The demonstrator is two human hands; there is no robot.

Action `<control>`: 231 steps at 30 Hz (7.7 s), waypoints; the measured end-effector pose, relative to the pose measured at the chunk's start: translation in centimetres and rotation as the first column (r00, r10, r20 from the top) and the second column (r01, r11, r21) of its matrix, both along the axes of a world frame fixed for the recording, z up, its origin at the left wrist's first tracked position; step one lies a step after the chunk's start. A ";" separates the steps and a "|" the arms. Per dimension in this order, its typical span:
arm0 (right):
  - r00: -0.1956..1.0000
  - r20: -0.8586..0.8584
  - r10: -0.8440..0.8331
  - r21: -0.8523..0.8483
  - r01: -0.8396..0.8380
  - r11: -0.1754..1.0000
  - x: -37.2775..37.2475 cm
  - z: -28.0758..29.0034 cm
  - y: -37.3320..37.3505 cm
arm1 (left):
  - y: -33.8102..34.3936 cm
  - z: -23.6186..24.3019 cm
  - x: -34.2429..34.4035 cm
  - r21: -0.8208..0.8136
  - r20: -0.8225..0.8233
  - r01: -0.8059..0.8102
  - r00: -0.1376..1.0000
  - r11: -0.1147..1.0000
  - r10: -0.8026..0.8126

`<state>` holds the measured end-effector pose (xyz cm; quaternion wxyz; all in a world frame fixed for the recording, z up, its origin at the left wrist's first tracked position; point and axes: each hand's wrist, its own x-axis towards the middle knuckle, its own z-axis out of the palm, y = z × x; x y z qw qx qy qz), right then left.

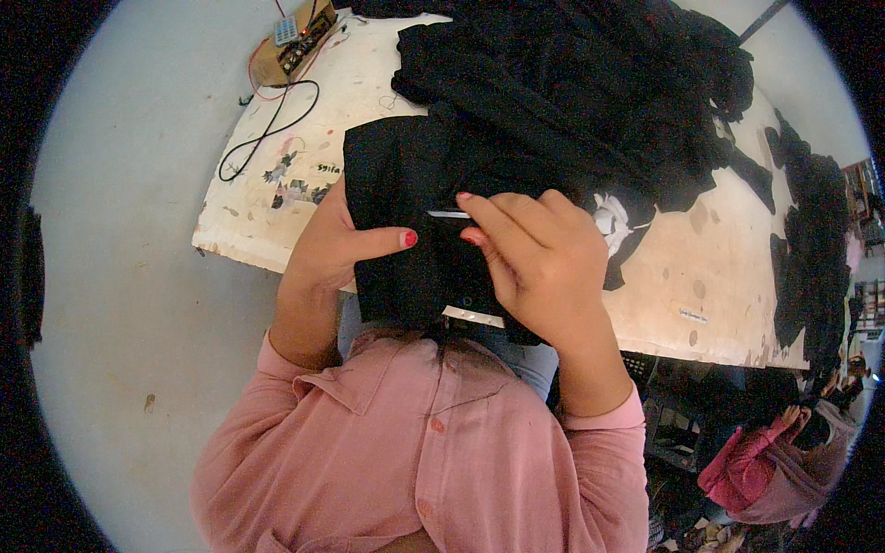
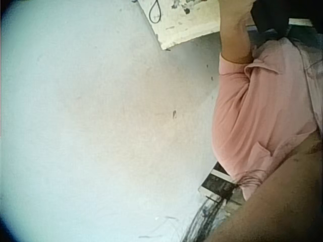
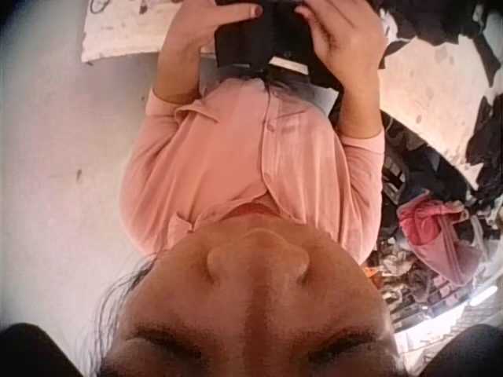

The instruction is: The person uses small scissors to cut a black fabric garment on a worktable, repeatedly trimming edges and small sections. The person repositions the garment several times to access different areas and continues cutting along seams and edges.

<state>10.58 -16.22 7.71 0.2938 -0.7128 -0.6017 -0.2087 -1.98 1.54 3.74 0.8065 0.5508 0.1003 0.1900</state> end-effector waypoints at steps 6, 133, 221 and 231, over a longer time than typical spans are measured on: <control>0.995 -0.096 0.030 -0.027 -0.033 0.999 0.0 0.5 -0.1 | -0.1 0.4 0.0 -0.085 0.006 0.049 0.999 0.995 -0.049; 0.949 -0.202 -0.241 0.231 0.285 0.930 10.0 11.9 -12.0 | 11.5 12.4 2.2 0.945 0.262 -0.286 0.952 0.157 0.159; 0.573 -0.818 0.056 0.100 0.046 0.994 12.4 3.7 -8.8 | 17.6 6.4 -1.4 0.844 -0.169 -0.013 0.942 0.536 0.289; 0.528 -0.850 -0.005 0.065 0.114 0.991 12.2 3.8 -10.9 | 3.6 4.3 7.1 0.917 -0.131 0.227 0.948 0.328 -0.289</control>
